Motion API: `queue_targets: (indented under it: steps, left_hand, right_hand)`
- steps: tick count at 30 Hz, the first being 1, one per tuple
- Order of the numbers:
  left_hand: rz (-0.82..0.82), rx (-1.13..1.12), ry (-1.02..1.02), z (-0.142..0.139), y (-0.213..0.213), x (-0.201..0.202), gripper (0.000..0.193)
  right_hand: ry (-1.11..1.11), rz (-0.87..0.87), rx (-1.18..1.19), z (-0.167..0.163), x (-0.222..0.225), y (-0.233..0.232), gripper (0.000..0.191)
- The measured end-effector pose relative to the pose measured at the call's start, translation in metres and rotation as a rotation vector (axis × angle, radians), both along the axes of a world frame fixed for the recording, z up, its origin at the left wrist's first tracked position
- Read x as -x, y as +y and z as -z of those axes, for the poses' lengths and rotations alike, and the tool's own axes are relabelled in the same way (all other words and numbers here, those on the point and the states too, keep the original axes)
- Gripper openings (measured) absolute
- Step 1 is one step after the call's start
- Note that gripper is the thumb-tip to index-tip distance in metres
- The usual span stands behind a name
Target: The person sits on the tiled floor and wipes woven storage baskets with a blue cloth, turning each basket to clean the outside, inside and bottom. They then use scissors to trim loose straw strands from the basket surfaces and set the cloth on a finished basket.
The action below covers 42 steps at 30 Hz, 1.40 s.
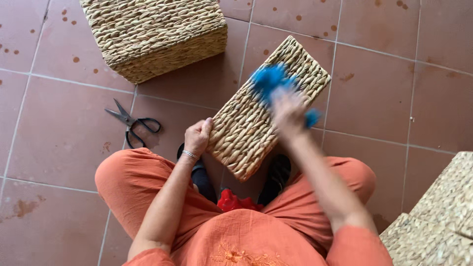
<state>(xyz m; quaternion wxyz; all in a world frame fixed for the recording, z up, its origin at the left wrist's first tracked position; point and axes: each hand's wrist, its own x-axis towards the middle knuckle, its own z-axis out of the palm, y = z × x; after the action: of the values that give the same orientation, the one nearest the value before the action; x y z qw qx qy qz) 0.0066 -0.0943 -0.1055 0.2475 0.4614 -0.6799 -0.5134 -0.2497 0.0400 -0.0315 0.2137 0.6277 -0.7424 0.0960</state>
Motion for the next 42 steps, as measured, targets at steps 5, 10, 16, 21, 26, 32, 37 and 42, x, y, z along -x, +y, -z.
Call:
queue_targets:
  steps: [5, 10, 16, 21, 26, 32, 37, 42]
  left_hand:
    - [0.015, -0.094, -0.046, 0.006, -0.014, -0.004, 0.041]
    - [0.016, -0.088, -0.007, 0.012, -0.011, -0.007, 0.041]
    - [0.003, -0.12, 0.066, 0.013, -0.008, -0.005, 0.041]
    - [-0.039, -0.179, 0.055, 0.016, -0.007, -0.003, 0.039]
    - [-0.019, -0.288, 0.131, 0.022, -0.007, -0.005, 0.042]
    - [-0.016, -0.237, 0.184, 0.022, -0.004, -0.004, 0.039]
    - [-0.002, -0.082, 0.11, 0.014, -0.002, -0.003, 0.035]
    - [-0.017, -0.097, 0.055, 0.012, -0.005, -0.005, 0.034]
  right_hand:
    - [-0.242, -0.428, -0.097, -0.017, -0.136, 0.044, 0.039]
    - [-0.264, -0.24, -0.36, 0.004, -0.036, 0.005, 0.028]
    - [0.117, 0.311, 0.105, -0.001, 0.076, -0.049, 0.024]
    - [0.012, -0.236, 0.018, -0.009, -0.049, -0.029, 0.022]
    - [-0.298, -0.48, -0.101, -0.015, -0.128, 0.027, 0.029]
    - [-0.107, 0.017, -0.211, 0.006, 0.033, -0.056, 0.014]
    - [-0.038, 0.294, 0.198, -0.013, 0.101, -0.078, 0.02]
    - [-0.51, 0.05, -0.254, -0.023, -0.011, -0.05, 0.017]
